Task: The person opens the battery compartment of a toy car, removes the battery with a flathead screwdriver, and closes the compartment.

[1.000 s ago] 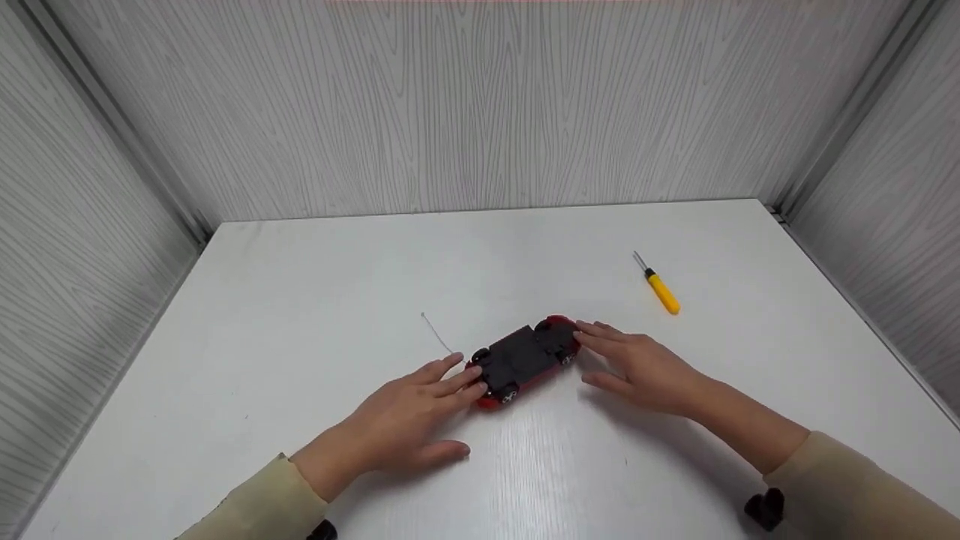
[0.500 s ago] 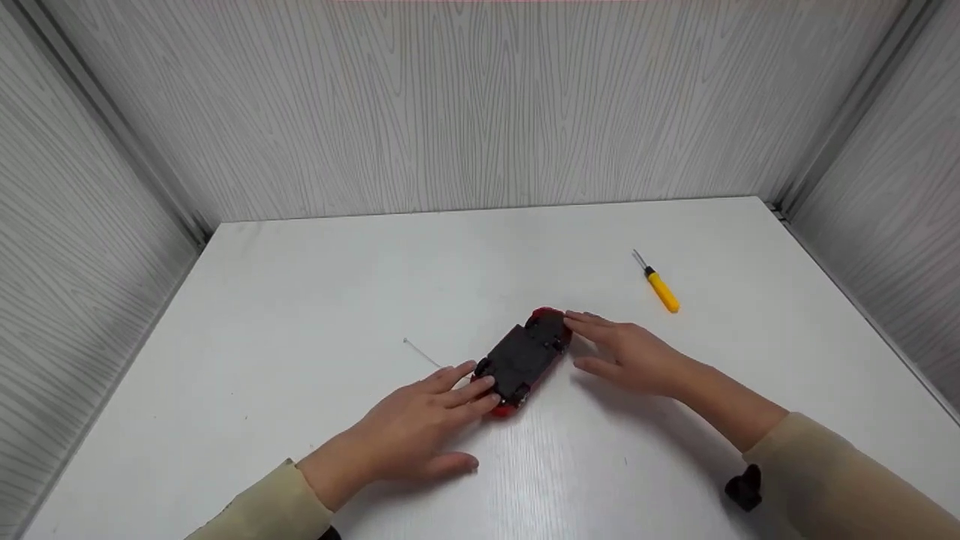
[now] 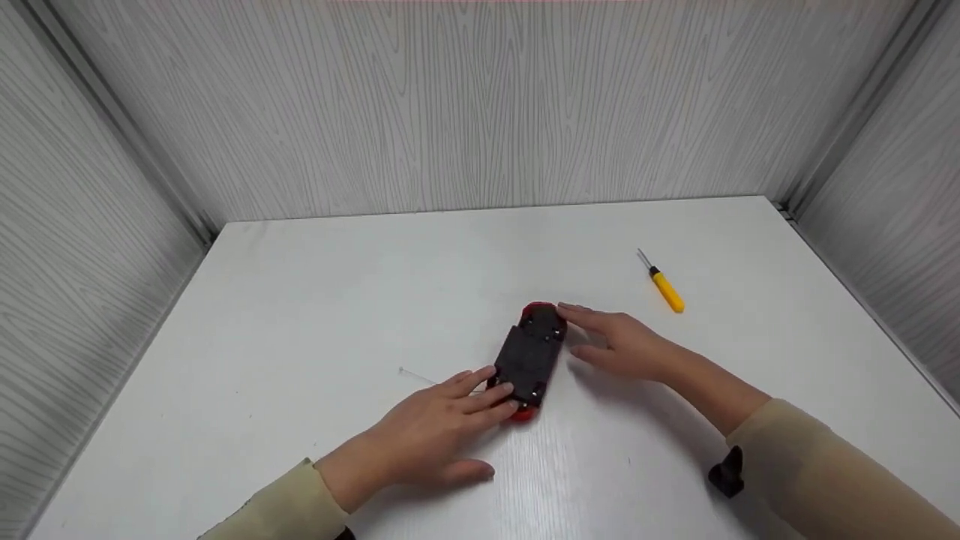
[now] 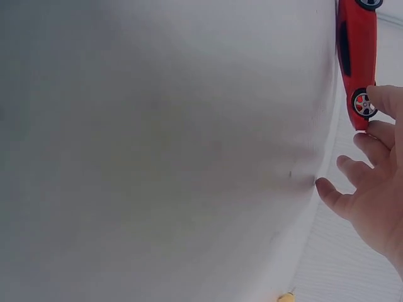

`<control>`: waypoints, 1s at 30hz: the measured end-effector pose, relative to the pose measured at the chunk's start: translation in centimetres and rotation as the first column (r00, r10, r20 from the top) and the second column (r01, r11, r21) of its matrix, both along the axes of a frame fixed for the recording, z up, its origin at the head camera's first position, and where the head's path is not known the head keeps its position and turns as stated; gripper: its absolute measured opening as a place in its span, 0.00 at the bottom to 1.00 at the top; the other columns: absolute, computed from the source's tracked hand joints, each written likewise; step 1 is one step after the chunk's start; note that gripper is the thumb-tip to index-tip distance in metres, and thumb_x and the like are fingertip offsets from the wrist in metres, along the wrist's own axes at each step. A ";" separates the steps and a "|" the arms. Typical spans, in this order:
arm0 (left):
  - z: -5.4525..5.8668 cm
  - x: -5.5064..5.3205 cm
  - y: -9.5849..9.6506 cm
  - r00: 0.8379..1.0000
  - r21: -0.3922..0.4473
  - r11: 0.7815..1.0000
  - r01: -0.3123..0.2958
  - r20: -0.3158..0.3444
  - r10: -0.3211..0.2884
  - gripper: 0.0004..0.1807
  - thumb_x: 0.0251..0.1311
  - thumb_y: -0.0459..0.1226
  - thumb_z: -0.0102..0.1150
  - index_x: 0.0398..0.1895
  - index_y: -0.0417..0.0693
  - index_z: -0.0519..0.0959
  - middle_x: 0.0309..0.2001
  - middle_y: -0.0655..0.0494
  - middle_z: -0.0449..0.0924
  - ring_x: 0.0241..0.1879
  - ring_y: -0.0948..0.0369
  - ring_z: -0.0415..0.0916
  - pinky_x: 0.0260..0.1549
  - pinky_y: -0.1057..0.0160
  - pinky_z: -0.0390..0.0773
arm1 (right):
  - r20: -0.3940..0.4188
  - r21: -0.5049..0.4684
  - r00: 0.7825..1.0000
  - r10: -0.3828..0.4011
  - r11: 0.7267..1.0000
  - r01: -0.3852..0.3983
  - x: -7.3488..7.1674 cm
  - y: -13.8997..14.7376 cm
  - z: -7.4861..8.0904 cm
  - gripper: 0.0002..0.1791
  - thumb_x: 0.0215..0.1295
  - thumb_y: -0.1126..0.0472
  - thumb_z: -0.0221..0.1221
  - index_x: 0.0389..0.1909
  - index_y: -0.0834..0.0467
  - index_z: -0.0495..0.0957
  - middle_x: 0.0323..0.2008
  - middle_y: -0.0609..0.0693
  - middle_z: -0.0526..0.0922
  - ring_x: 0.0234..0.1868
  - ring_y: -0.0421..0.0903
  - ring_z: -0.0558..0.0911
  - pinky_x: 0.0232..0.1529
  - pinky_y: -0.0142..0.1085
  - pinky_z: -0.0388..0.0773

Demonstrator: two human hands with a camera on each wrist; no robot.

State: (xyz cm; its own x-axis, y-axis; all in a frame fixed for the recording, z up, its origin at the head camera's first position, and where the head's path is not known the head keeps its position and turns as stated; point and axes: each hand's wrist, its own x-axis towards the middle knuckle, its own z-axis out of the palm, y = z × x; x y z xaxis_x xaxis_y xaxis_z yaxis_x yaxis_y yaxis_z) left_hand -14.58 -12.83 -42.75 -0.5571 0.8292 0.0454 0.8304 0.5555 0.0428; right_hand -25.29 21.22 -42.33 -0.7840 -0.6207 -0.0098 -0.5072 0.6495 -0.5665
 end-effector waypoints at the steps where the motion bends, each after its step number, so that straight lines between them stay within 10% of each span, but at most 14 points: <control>1: 0.0 0.0 0.1 1.000 -0.002 1.000 0.005 -0.008 -0.005 0.42 0.73 0.64 0.55 0.82 0.54 0.66 0.81 0.57 0.61 0.84 0.52 0.46 0.79 0.55 0.53 | 0.002 -0.003 1.000 -0.001 1.000 0.001 -0.1 -0.1 0.0 0.36 0.79 0.55 0.59 0.83 0.51 0.61 0.80 0.50 0.64 0.81 0.53 0.62 0.77 0.56 0.61; 19: 0.0 -0.2 1.6 0.998 -0.011 1.000 0.025 0.055 -0.024 0.43 0.74 0.66 0.51 0.84 0.54 0.63 0.83 0.58 0.57 0.84 0.54 0.42 0.80 0.56 0.49 | 0.038 -0.017 0.998 -0.042 0.999 0.043 -1.2 -1.6 0.0 0.36 0.75 0.64 0.52 0.83 0.47 0.62 0.79 0.50 0.67 0.79 0.53 0.65 0.76 0.55 0.64; 25: -0.1 -0.3 1.4 0.997 0.121 0.993 -0.001 0.075 -0.008 0.42 0.74 0.64 0.54 0.83 0.53 0.65 0.82 0.58 0.59 0.84 0.57 0.46 0.79 0.57 0.54 | 0.064 -0.051 0.994 -0.083 0.995 0.086 -1.2 -1.7 0.0 0.35 0.76 0.61 0.53 0.83 0.46 0.63 0.79 0.47 0.67 0.79 0.52 0.65 0.75 0.56 0.65; 30: 0.4 -1.2 1.3 0.982 0.307 0.946 -0.106 0.180 0.051 0.42 0.71 0.61 0.61 0.81 0.51 0.67 0.81 0.55 0.62 0.82 0.57 0.52 0.75 0.53 0.63 | 0.022 -0.113 0.992 -0.127 0.985 0.129 -1.0 -1.6 0.1 0.32 0.78 0.59 0.57 0.81 0.50 0.67 0.77 0.47 0.70 0.78 0.53 0.68 0.72 0.58 0.69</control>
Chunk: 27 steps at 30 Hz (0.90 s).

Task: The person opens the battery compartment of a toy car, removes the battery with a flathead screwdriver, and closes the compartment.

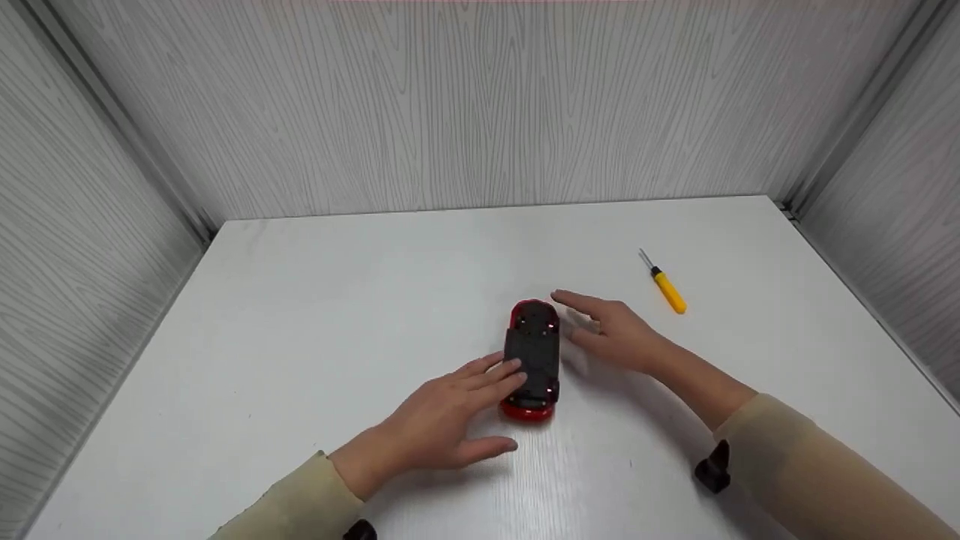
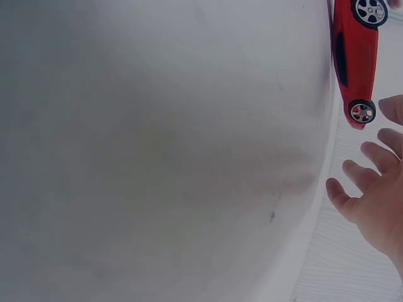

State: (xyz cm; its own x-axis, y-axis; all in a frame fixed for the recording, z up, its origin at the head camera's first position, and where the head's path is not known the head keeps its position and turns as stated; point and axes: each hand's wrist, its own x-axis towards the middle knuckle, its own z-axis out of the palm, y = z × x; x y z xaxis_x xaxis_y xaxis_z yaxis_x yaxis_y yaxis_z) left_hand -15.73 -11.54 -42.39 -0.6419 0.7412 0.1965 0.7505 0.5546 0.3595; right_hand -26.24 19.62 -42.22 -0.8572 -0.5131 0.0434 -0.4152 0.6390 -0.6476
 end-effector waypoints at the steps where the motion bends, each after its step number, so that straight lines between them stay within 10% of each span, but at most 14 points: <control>1: 0.1 -0.3 0.0 0.999 0.033 0.999 -0.025 0.036 0.024 0.43 0.70 0.61 0.63 0.81 0.51 0.67 0.81 0.55 0.62 0.82 0.57 0.53 0.75 0.51 0.64 | -0.016 -0.011 1.000 -0.003 1.000 0.003 0.1 0.0 0.0 0.31 0.78 0.59 0.58 0.80 0.51 0.68 0.76 0.48 0.71 0.77 0.53 0.69 0.71 0.58 0.70; 8: 0.2 -2.8 0.1 0.931 0.101 0.972 -0.214 0.323 0.171 0.57 0.58 0.66 0.72 0.86 0.57 0.57 0.83 0.61 0.57 0.81 0.59 0.54 0.76 0.49 0.61 | -0.011 -0.098 0.999 -0.037 0.995 0.036 0.7 0.0 -0.1 0.30 0.74 0.50 0.66 0.74 0.52 0.76 0.70 0.50 0.78 0.70 0.56 0.77 0.66 0.58 0.76; 15: -0.6 -4.4 0.4 0.862 0.095 0.956 -0.278 0.464 0.205 0.68 0.48 0.66 0.79 0.88 0.58 0.51 0.83 0.62 0.55 0.81 0.61 0.53 0.78 0.52 0.58 | 0.063 -0.145 0.997 -0.042 0.988 0.050 1.3 -0.6 -0.1 0.29 0.70 0.51 0.71 0.70 0.49 0.80 0.67 0.48 0.81 0.68 0.57 0.78 0.64 0.56 0.78; 27: -1.5 -5.0 1.4 0.843 0.113 0.956 -0.272 0.508 0.180 0.73 0.42 0.64 0.83 0.88 0.63 0.48 0.83 0.61 0.55 0.81 0.61 0.51 0.78 0.52 0.57 | 0.122 -0.134 0.992 -0.043 0.989 0.059 1.7 -0.8 -0.3 0.29 0.67 0.51 0.74 0.68 0.48 0.82 0.66 0.49 0.81 0.68 0.56 0.78 0.65 0.54 0.77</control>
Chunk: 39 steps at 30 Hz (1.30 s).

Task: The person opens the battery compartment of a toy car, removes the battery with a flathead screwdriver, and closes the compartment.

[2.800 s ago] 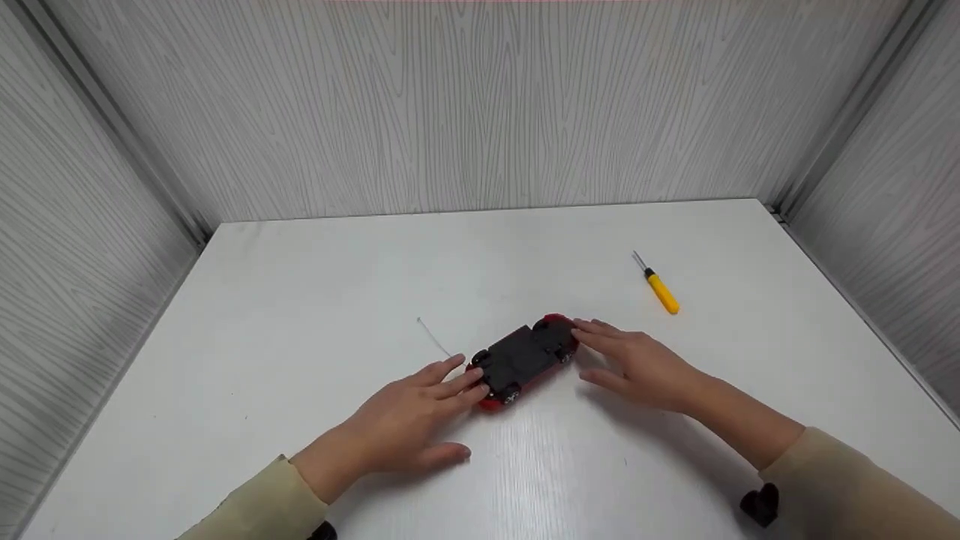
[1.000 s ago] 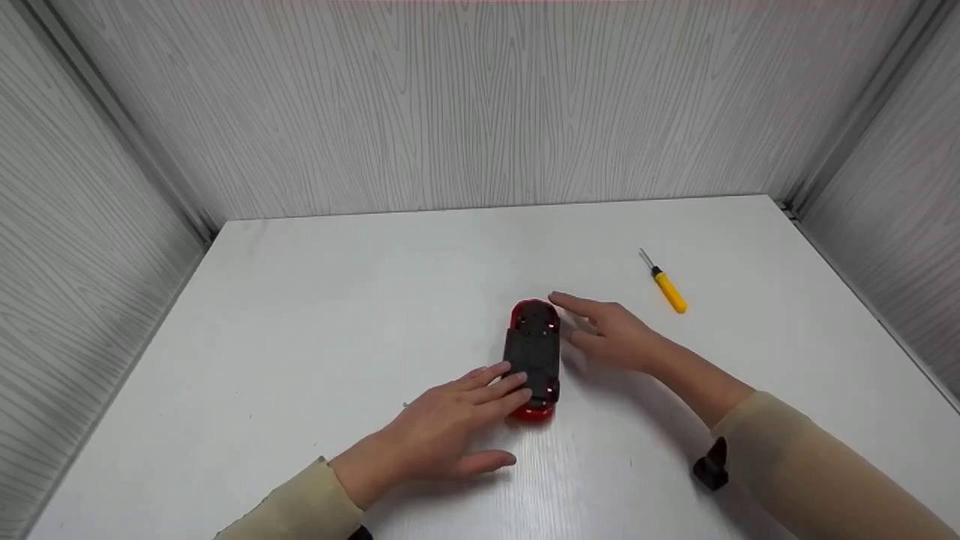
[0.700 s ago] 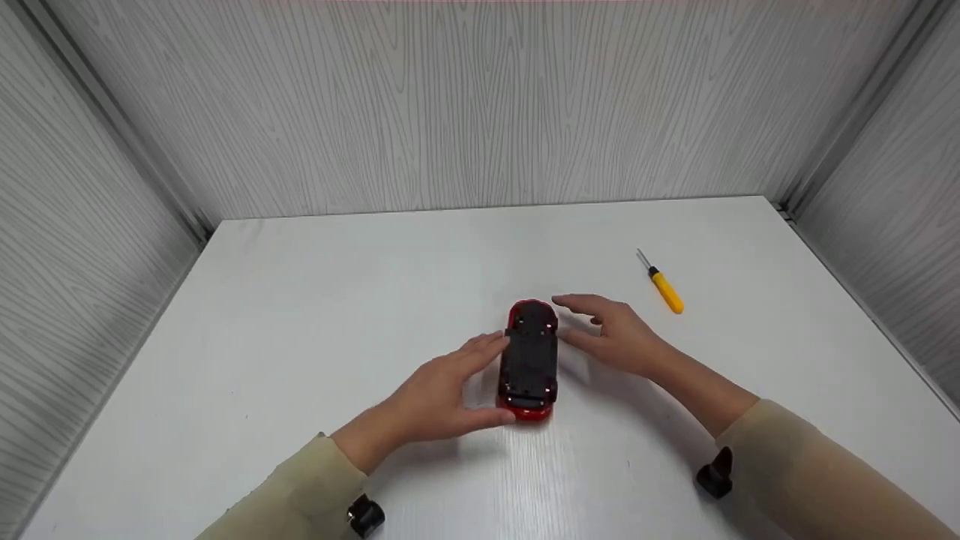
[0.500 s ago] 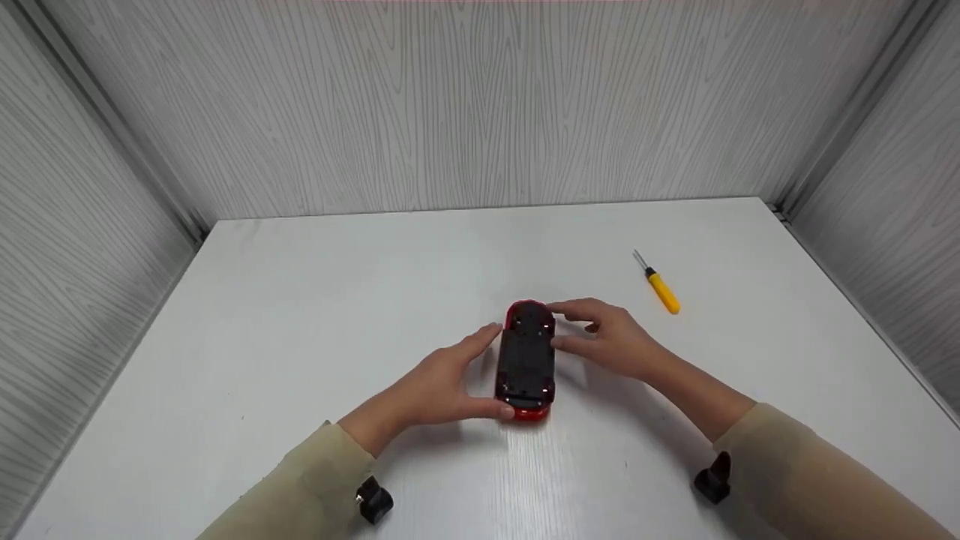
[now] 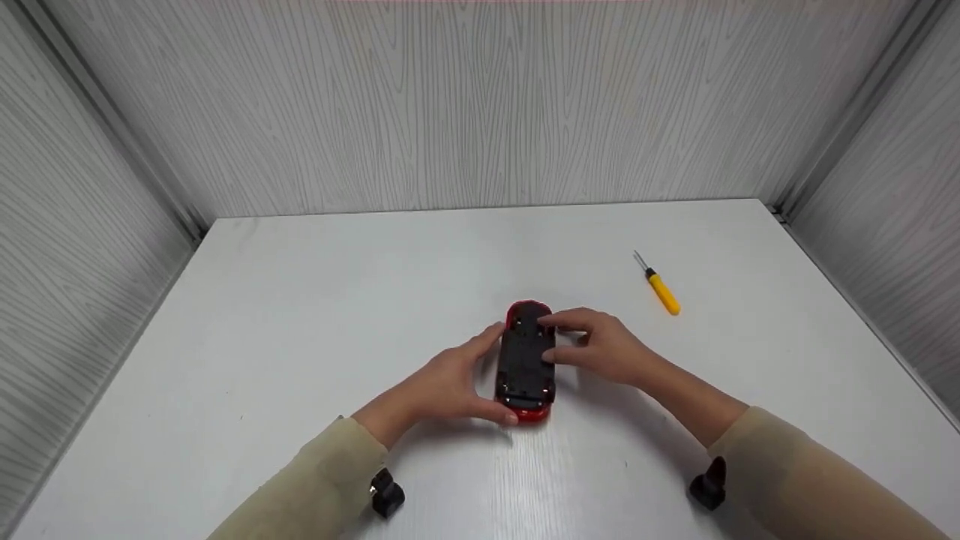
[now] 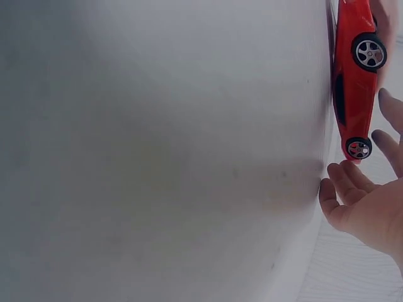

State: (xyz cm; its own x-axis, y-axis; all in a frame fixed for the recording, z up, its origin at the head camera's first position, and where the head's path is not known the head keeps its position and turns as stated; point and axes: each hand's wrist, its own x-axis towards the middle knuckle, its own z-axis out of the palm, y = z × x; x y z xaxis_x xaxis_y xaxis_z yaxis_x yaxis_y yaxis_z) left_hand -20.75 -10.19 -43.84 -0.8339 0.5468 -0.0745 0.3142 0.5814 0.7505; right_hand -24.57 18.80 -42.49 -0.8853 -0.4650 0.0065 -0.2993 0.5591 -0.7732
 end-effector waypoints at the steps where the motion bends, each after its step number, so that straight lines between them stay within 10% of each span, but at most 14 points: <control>1: 0.0 0.0 0.0 1.000 0.000 1.000 -0.004 0.006 0.004 0.73 0.42 0.65 0.83 0.88 0.65 0.48 0.83 0.62 0.55 0.81 0.62 0.51 0.78 0.52 0.57 | 0.001 0.002 1.000 -0.001 1.000 0.001 0.0 0.0 0.0 0.29 0.66 0.51 0.74 0.68 0.48 0.82 0.65 0.49 0.81 0.68 0.56 0.78 0.65 0.54 0.77; 39: -1.3 0.4 0.7 0.996 0.064 0.994 -0.087 0.013 0.086 0.70 0.38 0.66 0.84 0.86 0.66 0.55 0.80 0.58 0.62 0.78 0.61 0.59 0.75 0.52 0.62 | 0.035 0.031 0.999 0.004 1.000 -0.005 0.2 0.0 0.0 0.25 0.67 0.52 0.74 0.65 0.45 0.85 0.71 0.50 0.78 0.71 0.52 0.75 0.67 0.54 0.74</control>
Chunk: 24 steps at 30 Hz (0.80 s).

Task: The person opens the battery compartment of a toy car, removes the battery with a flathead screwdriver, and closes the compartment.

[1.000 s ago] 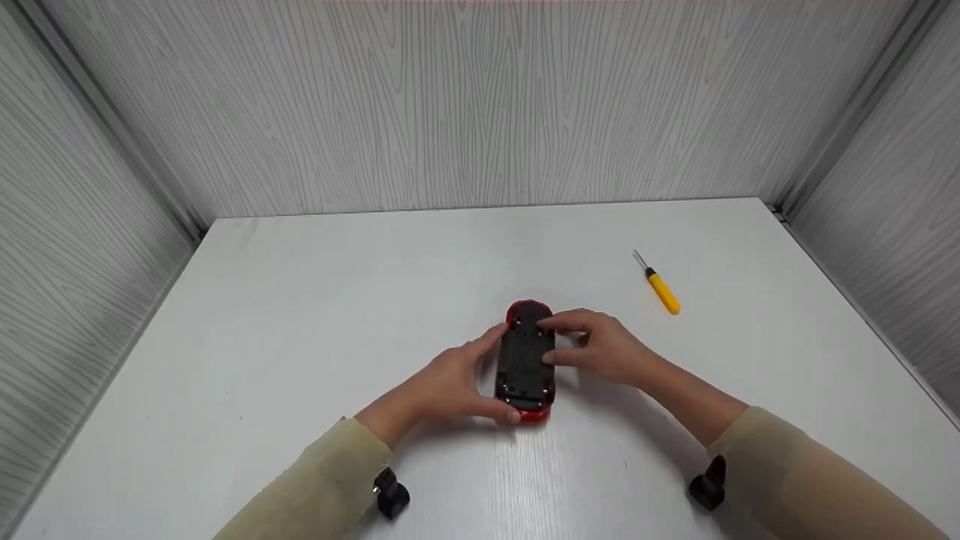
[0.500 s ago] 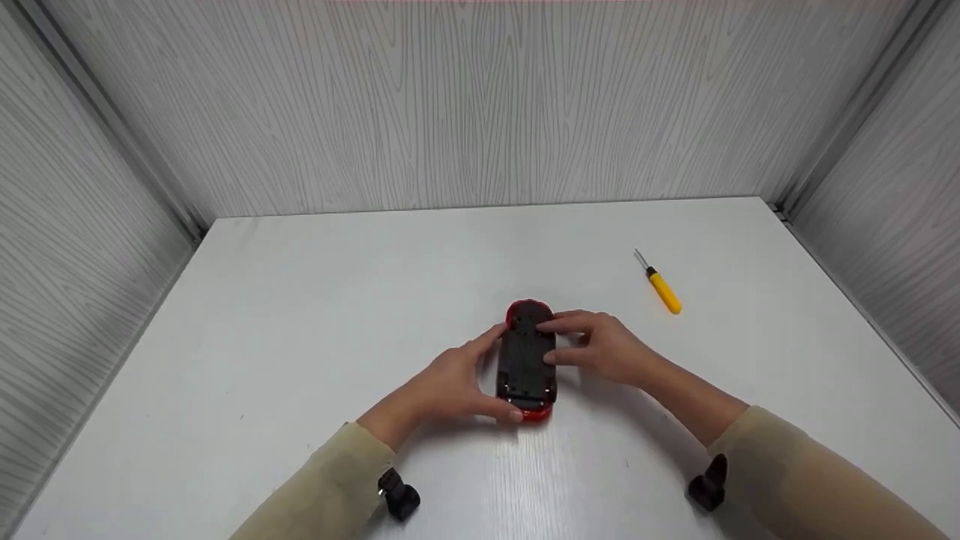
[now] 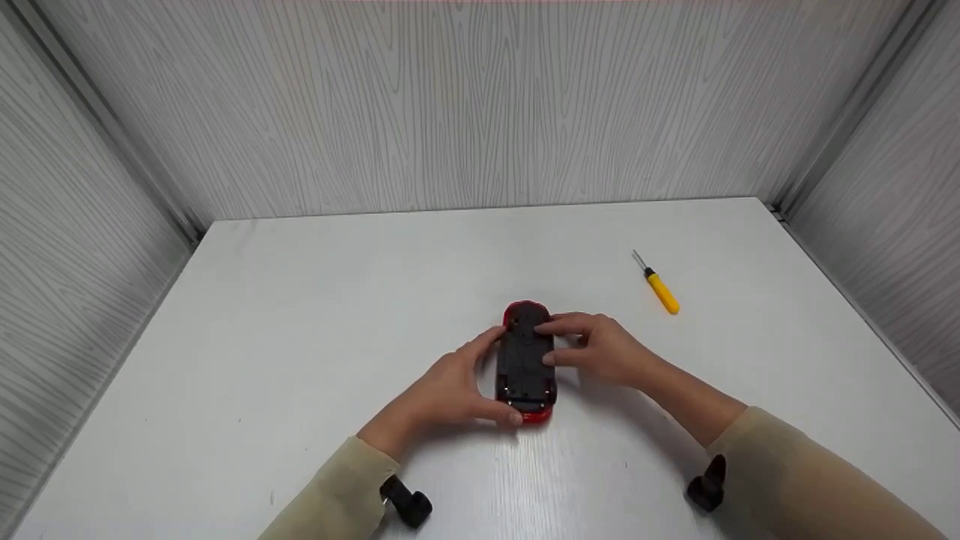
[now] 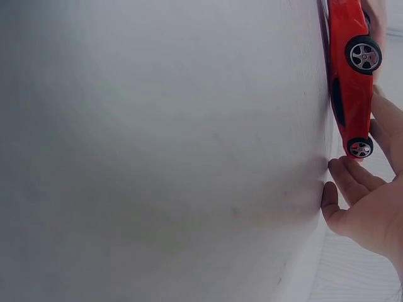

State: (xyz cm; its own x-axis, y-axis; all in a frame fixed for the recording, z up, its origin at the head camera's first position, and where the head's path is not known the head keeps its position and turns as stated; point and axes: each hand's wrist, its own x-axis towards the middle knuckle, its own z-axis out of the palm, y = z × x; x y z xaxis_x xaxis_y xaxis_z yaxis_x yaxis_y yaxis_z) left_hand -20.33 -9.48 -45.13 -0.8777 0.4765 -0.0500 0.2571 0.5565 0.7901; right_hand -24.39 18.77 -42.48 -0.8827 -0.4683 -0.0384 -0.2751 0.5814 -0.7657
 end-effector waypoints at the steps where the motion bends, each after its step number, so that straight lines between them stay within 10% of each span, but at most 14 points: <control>1: 0.0 0.0 0.0 1.000 -0.004 1.000 -0.001 -0.001 0.001 0.70 0.38 0.66 0.84 0.86 0.67 0.54 0.80 0.59 0.62 0.78 0.61 0.59 0.75 0.52 0.61 | 0.000 0.001 1.000 0.002 1.000 -0.002 0.0 0.0 0.0 0.25 0.67 0.52 0.74 0.65 0.46 0.85 0.71 0.50 0.78 0.72 0.52 0.74 0.67 0.53 0.74; 24: -0.5 0.1 -0.1 0.999 0.029 1.000 0.006 -0.037 -0.005 0.72 0.36 0.63 0.86 0.86 0.64 0.54 0.80 0.61 0.61 0.78 0.60 0.58 0.76 0.50 0.61 | 0.006 -0.014 1.000 0.024 1.000 -0.024 -0.1 0.1 -0.2 0.25 0.69 0.52 0.72 0.66 0.44 0.84 0.71 0.50 0.78 0.73 0.53 0.73 0.68 0.55 0.73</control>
State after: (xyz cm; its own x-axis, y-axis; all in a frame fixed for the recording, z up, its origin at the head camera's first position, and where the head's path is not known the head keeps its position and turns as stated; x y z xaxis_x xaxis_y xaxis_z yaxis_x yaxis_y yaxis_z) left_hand -20.24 -9.55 -45.60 -0.8761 0.4821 -0.0038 0.2894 0.5322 0.7956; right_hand -24.46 18.85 -42.69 -0.8709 -0.4901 -0.0374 -0.2841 0.5641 -0.7753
